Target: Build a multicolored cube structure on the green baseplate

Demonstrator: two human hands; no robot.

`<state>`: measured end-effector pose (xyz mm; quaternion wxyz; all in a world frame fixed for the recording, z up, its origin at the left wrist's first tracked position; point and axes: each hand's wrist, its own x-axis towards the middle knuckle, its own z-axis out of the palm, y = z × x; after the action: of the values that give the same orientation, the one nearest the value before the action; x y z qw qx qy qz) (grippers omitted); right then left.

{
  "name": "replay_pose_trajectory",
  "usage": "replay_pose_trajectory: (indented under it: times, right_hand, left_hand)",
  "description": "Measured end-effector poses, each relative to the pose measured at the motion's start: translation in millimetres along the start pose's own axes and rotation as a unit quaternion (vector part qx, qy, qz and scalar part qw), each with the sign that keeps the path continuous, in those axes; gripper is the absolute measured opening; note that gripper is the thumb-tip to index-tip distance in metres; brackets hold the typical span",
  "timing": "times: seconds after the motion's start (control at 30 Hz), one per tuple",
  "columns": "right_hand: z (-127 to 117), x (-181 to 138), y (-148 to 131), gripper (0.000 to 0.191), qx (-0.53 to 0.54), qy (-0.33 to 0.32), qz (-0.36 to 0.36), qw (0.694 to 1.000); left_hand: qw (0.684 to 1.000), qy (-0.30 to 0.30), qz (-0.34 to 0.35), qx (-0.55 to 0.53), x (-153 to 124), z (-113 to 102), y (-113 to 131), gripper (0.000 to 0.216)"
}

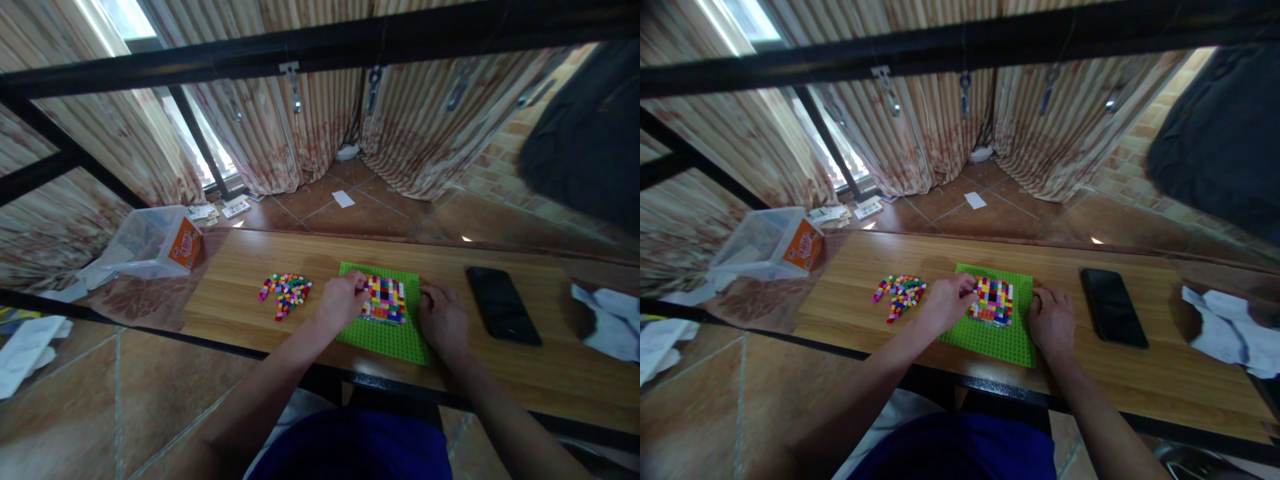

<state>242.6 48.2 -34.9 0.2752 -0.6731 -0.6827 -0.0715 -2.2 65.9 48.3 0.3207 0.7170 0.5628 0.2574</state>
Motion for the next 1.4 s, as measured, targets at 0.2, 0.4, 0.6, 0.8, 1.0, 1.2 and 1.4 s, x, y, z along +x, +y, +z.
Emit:
replay_pose_trajectory:
  times: [0.2,0.4,0.6,0.8,1.0,1.2,1.4]
  right_hand:
    - [1,0,1,0.026,0.001,0.003,-0.001,1.000]
    - [1,0,1,0.026,0.001,0.006,-0.001,1.000]
    - [1,0,1,0.026,0.002,0.001,0.007,1.000]
    - [1,0,1,0.025,0.014,0.001,0.007,1.000]
    - [-1,0,-2,0.025,0.016,-0.011,0.014,1.000]
    - [-1,0,-2,0.026,0.009,-0.006,0.005,1.000]
    - [1,0,0,0.025,0.000,0.002,0.000,1.000]
  left_hand:
    - [0.995,0.013,-0.015,-0.096,-5,2,-5,0.015]
    - [0.983,0.006,-0.033,-0.178,-1,1,-13,0.014]
    - [0.982,0.008,-0.046,-0.185,6,8,-17,0.015]
    - [0.980,0.025,-0.051,-0.193,6,14,-18,0.013]
    - [0.979,0.040,-0.056,-0.190,6,13,-14,0.012]
    - [0.982,0.045,-0.069,-0.168,6,11,-10,0.011]
    - [0.981,0.055,-0.073,-0.173,3,12,-8,0.012]
